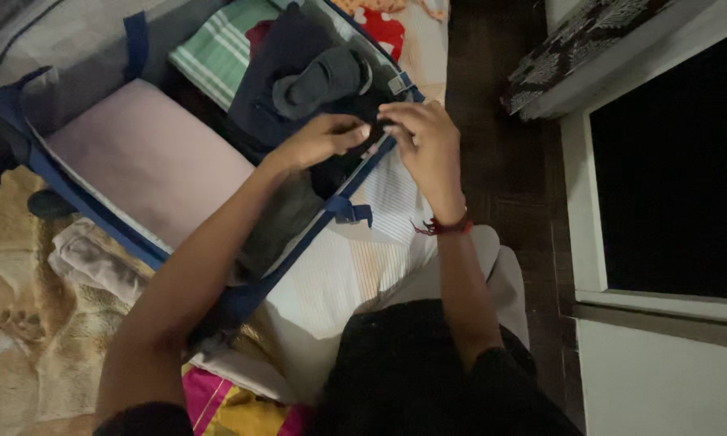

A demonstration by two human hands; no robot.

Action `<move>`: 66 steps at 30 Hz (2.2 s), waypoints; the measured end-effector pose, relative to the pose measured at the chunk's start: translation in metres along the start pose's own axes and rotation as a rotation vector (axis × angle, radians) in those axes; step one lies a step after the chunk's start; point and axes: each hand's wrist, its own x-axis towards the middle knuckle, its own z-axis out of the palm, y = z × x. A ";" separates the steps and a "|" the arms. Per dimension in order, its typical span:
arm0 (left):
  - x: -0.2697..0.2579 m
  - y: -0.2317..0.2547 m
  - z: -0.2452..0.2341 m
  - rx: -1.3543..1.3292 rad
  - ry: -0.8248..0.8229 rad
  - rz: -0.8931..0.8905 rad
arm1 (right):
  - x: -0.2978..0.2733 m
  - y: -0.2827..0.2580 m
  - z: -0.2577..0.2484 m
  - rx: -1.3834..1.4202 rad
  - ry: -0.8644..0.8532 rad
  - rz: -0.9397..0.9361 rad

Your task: The person packs various items of clothing including socks, shirts, and small folded garments into a suitcase on a bed, arranging them into different compartments and layers.

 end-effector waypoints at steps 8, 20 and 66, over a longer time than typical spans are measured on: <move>-0.013 0.021 -0.025 -0.087 0.265 -0.031 | 0.016 0.016 -0.016 0.599 0.098 0.044; -0.025 0.035 -0.058 0.234 0.877 0.006 | 0.056 0.075 0.074 0.670 0.274 0.213; -0.204 0.071 -0.012 0.788 -0.007 -0.510 | 0.046 0.034 0.128 0.352 -1.038 -0.058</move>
